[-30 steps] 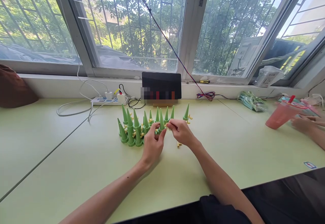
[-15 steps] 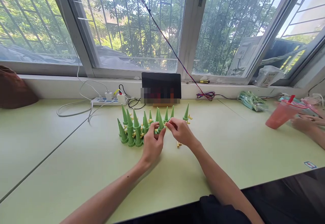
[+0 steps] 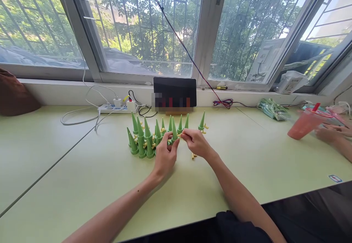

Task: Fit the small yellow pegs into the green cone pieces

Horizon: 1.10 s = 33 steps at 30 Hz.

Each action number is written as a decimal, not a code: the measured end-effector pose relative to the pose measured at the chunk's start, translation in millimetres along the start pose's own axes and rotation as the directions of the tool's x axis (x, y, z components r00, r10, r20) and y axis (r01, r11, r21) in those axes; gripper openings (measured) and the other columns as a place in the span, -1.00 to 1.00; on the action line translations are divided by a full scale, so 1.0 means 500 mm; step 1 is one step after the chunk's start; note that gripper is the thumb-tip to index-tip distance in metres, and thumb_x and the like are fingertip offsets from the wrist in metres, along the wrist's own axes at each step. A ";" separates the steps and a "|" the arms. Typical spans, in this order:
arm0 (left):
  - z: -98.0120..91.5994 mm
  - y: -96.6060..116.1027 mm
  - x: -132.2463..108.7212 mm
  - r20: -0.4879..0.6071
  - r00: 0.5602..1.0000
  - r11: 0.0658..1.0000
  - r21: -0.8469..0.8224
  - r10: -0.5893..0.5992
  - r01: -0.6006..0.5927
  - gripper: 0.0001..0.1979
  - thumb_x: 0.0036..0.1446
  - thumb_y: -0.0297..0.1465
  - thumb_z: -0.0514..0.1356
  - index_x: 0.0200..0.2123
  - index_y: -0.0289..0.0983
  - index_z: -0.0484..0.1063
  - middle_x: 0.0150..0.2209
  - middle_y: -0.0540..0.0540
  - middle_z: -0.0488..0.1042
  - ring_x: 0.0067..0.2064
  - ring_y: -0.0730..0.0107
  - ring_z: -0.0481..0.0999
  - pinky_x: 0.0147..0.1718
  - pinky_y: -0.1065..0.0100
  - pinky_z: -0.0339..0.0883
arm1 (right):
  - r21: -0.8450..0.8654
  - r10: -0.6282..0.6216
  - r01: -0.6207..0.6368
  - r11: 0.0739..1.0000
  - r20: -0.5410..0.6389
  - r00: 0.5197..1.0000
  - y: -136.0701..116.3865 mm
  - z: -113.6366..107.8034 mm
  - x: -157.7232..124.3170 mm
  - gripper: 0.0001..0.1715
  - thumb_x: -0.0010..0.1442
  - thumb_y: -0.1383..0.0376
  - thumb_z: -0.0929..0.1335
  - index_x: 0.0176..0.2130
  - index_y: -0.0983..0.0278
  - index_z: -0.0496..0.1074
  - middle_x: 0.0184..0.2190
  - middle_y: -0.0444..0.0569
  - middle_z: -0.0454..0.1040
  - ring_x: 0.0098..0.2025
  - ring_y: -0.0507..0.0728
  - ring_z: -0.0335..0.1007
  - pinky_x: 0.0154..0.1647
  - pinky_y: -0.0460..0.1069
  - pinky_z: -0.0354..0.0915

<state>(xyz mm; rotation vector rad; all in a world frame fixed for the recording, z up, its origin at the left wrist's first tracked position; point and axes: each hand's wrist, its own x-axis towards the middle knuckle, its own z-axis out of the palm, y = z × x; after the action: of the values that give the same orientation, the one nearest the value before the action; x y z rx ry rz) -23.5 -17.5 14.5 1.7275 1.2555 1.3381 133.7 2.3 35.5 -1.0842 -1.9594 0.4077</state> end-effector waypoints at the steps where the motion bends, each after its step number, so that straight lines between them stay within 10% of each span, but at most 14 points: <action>1: 0.000 -0.001 0.001 0.001 1.000 1.000 -0.001 0.002 -0.002 -0.63 0.22 -0.10 0.12 -0.05 -0.22 0.29 -0.10 -0.14 0.46 -0.68 0.65 0.26 -0.64 0.43 0.20 | 0.000 -0.001 0.001 1.000 0.002 1.000 0.001 0.000 0.000 -0.66 0.32 0.25 0.19 -0.49 0.24 0.09 -0.59 -0.19 0.14 -0.52 0.01 -0.02 -0.48 -0.07 -0.03; 33: 0.001 -0.004 0.000 0.005 0.999 0.999 -0.031 -0.032 0.032 -0.62 0.20 -0.10 0.14 -0.05 -0.22 0.30 -0.11 -0.15 0.46 -0.67 0.64 0.25 -0.65 0.44 0.18 | 0.066 0.018 -0.017 0.998 -0.004 1.000 0.002 -0.003 -0.002 -0.85 0.28 0.30 0.24 -0.36 0.25 0.27 -0.49 -0.12 0.37 -0.47 0.03 0.20 -0.42 -0.07 0.13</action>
<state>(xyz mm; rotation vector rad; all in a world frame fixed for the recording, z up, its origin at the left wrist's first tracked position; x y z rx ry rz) -23.5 -16.9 12.5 1.6813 1.2480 1.3275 135.7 2.1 35.3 -1.0601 -1.9200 0.4752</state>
